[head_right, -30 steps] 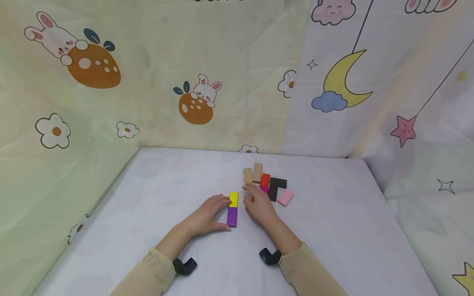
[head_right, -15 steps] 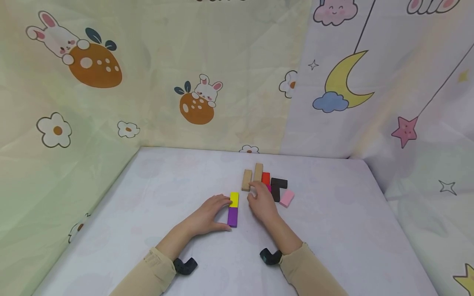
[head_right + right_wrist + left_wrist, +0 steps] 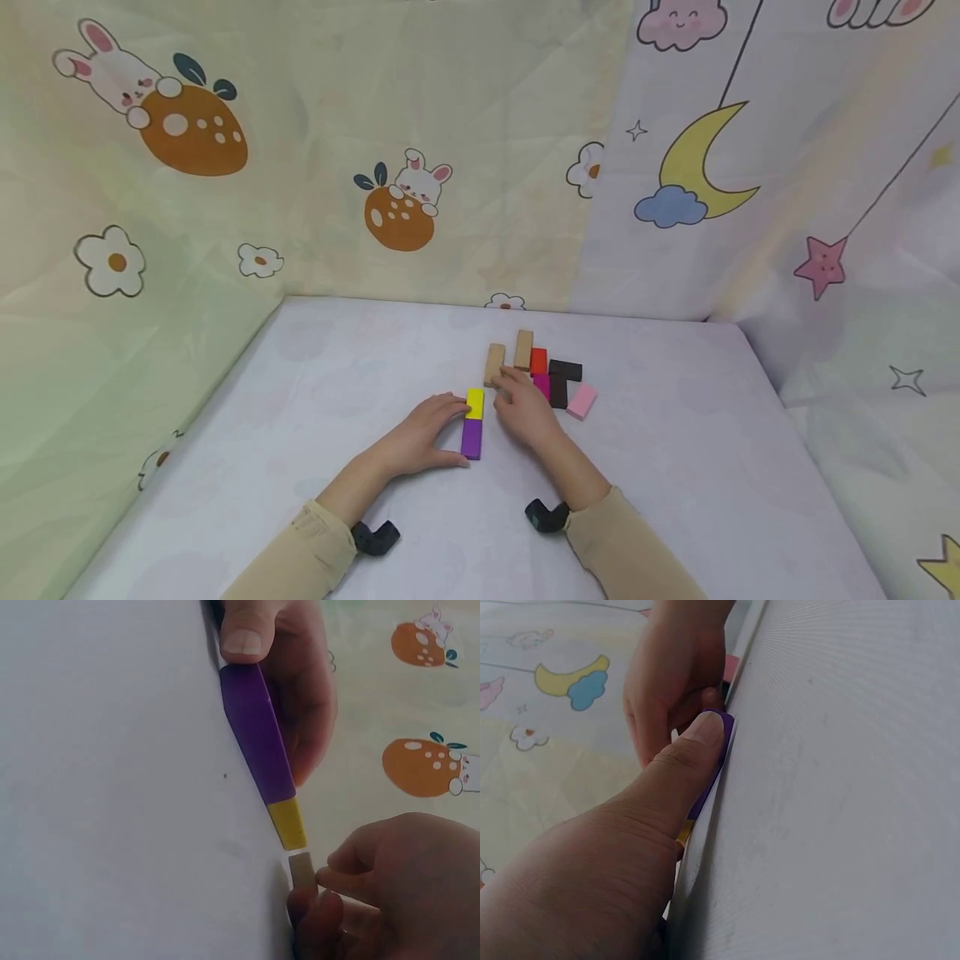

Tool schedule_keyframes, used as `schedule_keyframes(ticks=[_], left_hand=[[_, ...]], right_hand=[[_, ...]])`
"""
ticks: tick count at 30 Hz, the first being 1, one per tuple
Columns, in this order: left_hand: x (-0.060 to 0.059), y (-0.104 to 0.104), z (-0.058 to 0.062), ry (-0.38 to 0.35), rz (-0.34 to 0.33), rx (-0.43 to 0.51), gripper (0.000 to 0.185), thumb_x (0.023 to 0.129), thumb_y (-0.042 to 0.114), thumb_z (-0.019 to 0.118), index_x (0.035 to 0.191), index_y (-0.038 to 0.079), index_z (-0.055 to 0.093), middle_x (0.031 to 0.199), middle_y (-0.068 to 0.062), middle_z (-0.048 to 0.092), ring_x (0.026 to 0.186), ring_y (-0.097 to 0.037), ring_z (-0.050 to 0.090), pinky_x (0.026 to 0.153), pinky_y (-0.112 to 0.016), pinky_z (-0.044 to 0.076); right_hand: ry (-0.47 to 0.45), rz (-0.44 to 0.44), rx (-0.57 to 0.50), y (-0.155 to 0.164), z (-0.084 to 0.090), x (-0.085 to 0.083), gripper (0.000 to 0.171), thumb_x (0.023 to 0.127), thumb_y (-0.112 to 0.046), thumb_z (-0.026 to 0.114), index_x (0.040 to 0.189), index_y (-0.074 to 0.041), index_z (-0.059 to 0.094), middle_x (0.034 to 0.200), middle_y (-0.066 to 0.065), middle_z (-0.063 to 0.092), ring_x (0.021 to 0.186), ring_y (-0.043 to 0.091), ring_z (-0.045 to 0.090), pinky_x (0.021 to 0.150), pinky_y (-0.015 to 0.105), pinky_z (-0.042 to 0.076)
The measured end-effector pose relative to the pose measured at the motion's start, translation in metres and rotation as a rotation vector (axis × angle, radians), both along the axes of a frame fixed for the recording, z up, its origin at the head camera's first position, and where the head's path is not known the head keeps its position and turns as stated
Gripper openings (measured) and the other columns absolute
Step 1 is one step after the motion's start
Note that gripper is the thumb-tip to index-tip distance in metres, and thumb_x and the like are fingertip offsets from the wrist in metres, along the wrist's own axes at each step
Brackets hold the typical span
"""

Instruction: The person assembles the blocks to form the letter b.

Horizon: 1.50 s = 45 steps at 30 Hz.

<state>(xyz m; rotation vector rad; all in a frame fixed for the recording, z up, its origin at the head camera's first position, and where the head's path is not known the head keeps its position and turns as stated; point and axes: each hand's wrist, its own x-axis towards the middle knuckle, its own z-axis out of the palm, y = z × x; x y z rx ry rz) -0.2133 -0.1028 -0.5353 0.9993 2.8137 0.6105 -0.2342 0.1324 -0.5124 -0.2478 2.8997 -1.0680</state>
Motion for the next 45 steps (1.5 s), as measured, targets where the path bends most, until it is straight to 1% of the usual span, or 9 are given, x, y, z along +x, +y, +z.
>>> schedule_keyframes(ticks=[7,13,20,24,33,36,39,41,45], left_hand=[[0.0,-0.002,0.0,0.019,-0.009,0.019,0.088,0.079,0.067,0.069,0.147,0.018,0.045,0.154,-0.001,0.043,0.149,-0.025,0.031,0.126,-0.041,0.02],[0.0,-0.002,0.0,0.024,-0.015,0.015,0.088,0.079,0.069,0.068,0.147,0.018,0.045,0.154,0.0,0.043,0.148,-0.025,0.031,0.126,-0.042,0.022],[0.001,-0.001,0.001,0.022,-0.019,0.007,0.087,0.079,0.069,0.067,0.147,0.018,0.045,0.154,0.0,0.043,0.148,-0.025,0.032,0.125,-0.043,0.022],[0.001,-0.001,0.001,0.023,-0.021,0.008,0.088,0.08,0.07,0.066,0.147,0.019,0.044,0.154,0.0,0.042,0.148,-0.025,0.031,0.126,-0.043,0.022],[0.001,-0.002,0.003,0.031,-0.019,0.014,0.087,0.08,0.069,0.067,0.147,0.018,0.045,0.154,-0.001,0.043,0.148,-0.026,0.032,0.125,-0.042,0.022],[0.001,-0.002,0.003,0.023,-0.015,0.007,0.087,0.08,0.069,0.066,0.147,0.018,0.044,0.154,-0.001,0.042,0.148,-0.026,0.031,0.125,-0.042,0.022],[0.001,-0.001,0.003,0.012,-0.01,0.0,0.087,0.08,0.069,0.067,0.147,0.019,0.044,0.154,0.0,0.042,0.149,-0.025,0.03,0.125,-0.042,0.022],[0.001,-0.001,0.003,0.004,-0.007,-0.002,0.087,0.08,0.068,0.068,0.147,0.019,0.044,0.155,0.0,0.042,0.149,-0.024,0.03,0.126,-0.042,0.022],[0.001,-0.001,0.003,-0.002,-0.006,-0.003,0.086,0.08,0.067,0.068,0.147,0.019,0.044,0.154,0.001,0.042,0.149,-0.024,0.03,0.126,-0.041,0.021]], right_hand=[[-0.07,-0.025,0.0,-0.004,0.005,-0.013,0.059,0.094,-0.02,0.061,0.15,-0.022,0.042,0.157,0.007,0.039,0.146,0.032,0.035,0.115,0.057,0.035],[-0.16,0.032,0.07,0.0,0.008,-0.038,0.079,0.09,-0.02,0.069,0.157,-0.021,0.027,0.163,0.008,0.028,0.151,0.032,0.025,0.118,0.057,0.03],[-0.268,0.052,0.061,0.005,0.015,-0.058,0.089,0.087,-0.026,0.076,0.158,-0.028,0.023,0.164,0.004,0.026,0.142,0.029,0.036,0.116,0.054,0.037],[-0.292,0.055,0.058,0.007,0.018,-0.06,0.088,0.086,-0.031,0.077,0.157,-0.031,0.025,0.164,0.002,0.027,0.138,0.028,0.038,0.114,0.053,0.04],[-0.269,0.056,0.054,0.006,0.022,-0.059,0.083,0.084,-0.033,0.078,0.154,-0.025,0.034,0.161,0.004,0.032,0.147,0.031,0.033,0.118,0.057,0.032],[-0.268,0.045,0.056,0.005,0.021,-0.059,0.082,0.084,-0.033,0.079,0.153,-0.025,0.035,0.16,0.005,0.034,0.14,0.03,0.04,0.113,0.055,0.041],[-0.277,0.038,0.041,0.005,0.021,-0.059,0.082,0.083,-0.033,0.079,0.152,-0.025,0.036,0.159,0.006,0.035,0.117,0.03,0.059,0.095,0.047,0.056],[-0.277,0.038,0.038,0.005,0.02,-0.059,0.082,0.083,-0.033,0.079,0.152,-0.026,0.036,0.158,0.005,0.036,0.103,0.029,0.063,0.085,0.042,0.059],[-0.252,0.048,0.045,0.005,0.021,-0.058,0.082,0.083,-0.035,0.079,0.152,-0.025,0.037,0.158,0.005,0.037,0.114,0.027,0.059,0.094,0.045,0.056]])
